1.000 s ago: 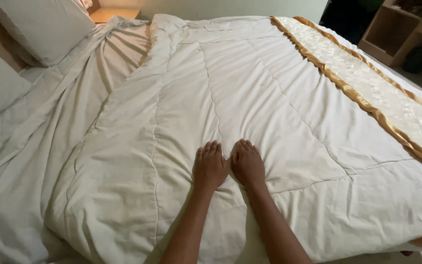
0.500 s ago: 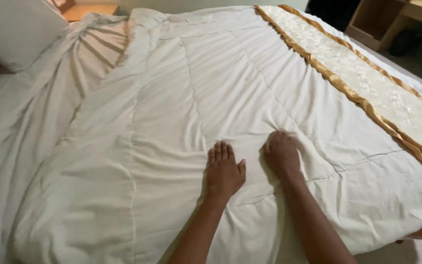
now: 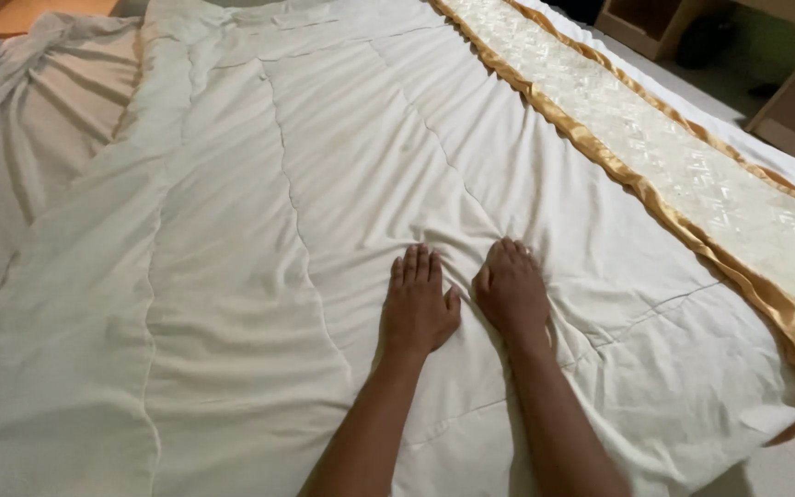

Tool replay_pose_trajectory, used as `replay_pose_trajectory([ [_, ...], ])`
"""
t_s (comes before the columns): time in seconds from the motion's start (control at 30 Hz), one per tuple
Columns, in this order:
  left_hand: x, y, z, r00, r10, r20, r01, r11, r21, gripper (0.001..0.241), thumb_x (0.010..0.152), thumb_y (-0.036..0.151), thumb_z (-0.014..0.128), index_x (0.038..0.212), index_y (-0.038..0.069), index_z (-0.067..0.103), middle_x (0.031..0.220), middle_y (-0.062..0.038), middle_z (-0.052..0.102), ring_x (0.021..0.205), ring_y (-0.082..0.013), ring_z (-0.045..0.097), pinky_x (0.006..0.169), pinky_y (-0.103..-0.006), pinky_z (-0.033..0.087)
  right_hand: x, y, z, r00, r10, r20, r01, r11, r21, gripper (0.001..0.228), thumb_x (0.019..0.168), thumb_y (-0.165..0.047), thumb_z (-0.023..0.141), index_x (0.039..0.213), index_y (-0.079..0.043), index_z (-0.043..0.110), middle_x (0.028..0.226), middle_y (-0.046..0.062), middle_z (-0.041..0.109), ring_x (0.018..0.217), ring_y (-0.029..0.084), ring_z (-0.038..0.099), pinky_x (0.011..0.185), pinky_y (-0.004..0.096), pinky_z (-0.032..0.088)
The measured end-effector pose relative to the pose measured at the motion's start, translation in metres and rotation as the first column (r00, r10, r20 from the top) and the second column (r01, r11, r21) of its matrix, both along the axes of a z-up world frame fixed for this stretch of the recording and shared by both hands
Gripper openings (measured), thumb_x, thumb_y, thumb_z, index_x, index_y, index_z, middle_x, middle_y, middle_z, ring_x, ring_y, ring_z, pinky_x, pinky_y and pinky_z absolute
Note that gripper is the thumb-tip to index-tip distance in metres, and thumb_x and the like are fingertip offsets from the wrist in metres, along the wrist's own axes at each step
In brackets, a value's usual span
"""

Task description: The person smooths the white bedsheet with both hands, then moves an orange chair under a wooden desk. They pick up a glass and a water bottle from the desk, place them back, and finally pick up a remote control.

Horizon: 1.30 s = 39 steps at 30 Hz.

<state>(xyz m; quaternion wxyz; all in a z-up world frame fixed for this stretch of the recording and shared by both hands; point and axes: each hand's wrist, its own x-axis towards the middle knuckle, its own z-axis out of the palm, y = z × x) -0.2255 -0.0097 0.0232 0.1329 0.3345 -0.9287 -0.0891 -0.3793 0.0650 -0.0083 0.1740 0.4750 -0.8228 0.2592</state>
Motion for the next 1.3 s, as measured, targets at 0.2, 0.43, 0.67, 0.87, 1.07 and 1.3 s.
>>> replay_pose_trajectory([
  [0.2, 0.019, 0.011, -0.024, 0.995, -0.024, -0.101, 0.016, 0.997, -0.077, 0.071, 0.100, 0.044, 0.042, 0.153, -0.004, 0.036, 0.163, -0.021, 0.032, 0.153, -0.0325, 0.024, 0.125, -0.0473, 0.012, 0.027, 0.017, 0.001, 0.998, 0.018, -0.062, -0.021, 0.999, -0.043, 0.049, 0.094, -0.024, 0.052, 0.130, 0.009, 0.062, 0.139, 0.027, 0.061, 0.136, 0.040, 0.053, 0.117, 0.046, 0.037],
  [0.43, 0.072, 0.054, -0.026, 0.990, -0.019, -0.140, 0.013, 0.999, -0.039, 0.068, 0.099, 0.038, 0.045, 0.152, -0.004, 0.040, 0.162, -0.022, 0.036, 0.153, -0.0331, 0.028, 0.125, -0.0483, 0.015, 0.067, 0.034, 0.004, 0.990, -0.002, -0.140, -0.002, 1.000, -0.030, 0.051, 0.093, -0.028, 0.052, 0.128, 0.007, 0.063, 0.136, 0.024, 0.063, 0.133, 0.038, 0.056, 0.119, 0.046, 0.038],
  [0.67, 0.110, 0.062, -0.038, 0.994, 0.021, -0.106, -0.025, 0.999, -0.034, 0.059, 0.101, 0.029, 0.038, 0.152, -0.002, 0.040, 0.162, -0.020, 0.035, 0.152, -0.0321, 0.027, 0.123, -0.0517, 0.013, 0.130, 0.029, -0.001, 0.998, 0.033, -0.056, -0.027, 0.995, 0.092, 0.058, 0.095, -0.035, 0.052, 0.134, 0.008, 0.056, 0.142, 0.025, 0.058, 0.138, 0.040, 0.051, 0.118, 0.045, 0.037],
  [0.87, 0.162, 0.025, -0.022, 0.997, 0.072, -0.034, -0.072, 0.997, 0.004, 0.057, 0.103, 0.031, 0.037, 0.150, -0.001, 0.046, 0.161, -0.019, 0.040, 0.153, -0.0327, 0.032, 0.127, -0.0514, 0.014, 0.177, -0.001, 0.005, 0.983, 0.184, 0.002, -0.183, 0.976, 0.117, 0.062, 0.096, -0.040, 0.053, 0.134, 0.009, 0.055, 0.144, 0.026, 0.054, 0.140, 0.039, 0.046, 0.117, 0.045, 0.033],
  [1.07, 0.248, -0.038, -0.012, 0.963, 0.265, 0.042, -0.267, 0.963, 0.046, 0.060, 0.103, 0.036, 0.035, 0.155, 0.006, 0.038, 0.163, -0.021, 0.031, 0.154, -0.0330, 0.024, 0.126, -0.0487, 0.010, 0.211, -0.060, 0.005, 0.949, 0.299, 0.096, -0.310, 0.942, 0.132, 0.060, 0.097, -0.040, 0.052, 0.134, 0.006, 0.056, 0.146, 0.025, 0.054, 0.141, 0.038, 0.046, 0.119, 0.043, 0.033],
  [1.3, 0.246, -0.111, -0.039, 0.898, 0.438, -0.028, -0.439, 0.895, -0.072, 0.067, 0.099, 0.031, 0.040, 0.155, -0.004, 0.031, 0.164, -0.020, 0.027, 0.154, -0.0341, 0.020, 0.125, -0.0480, 0.011, 0.233, -0.126, 0.014, 0.903, 0.427, 0.056, -0.430, 0.894, 0.122, 0.043, 0.094, -0.030, 0.057, 0.121, 0.002, 0.065, 0.146, 0.024, 0.054, 0.140, 0.040, 0.046, 0.120, 0.044, 0.032],
])
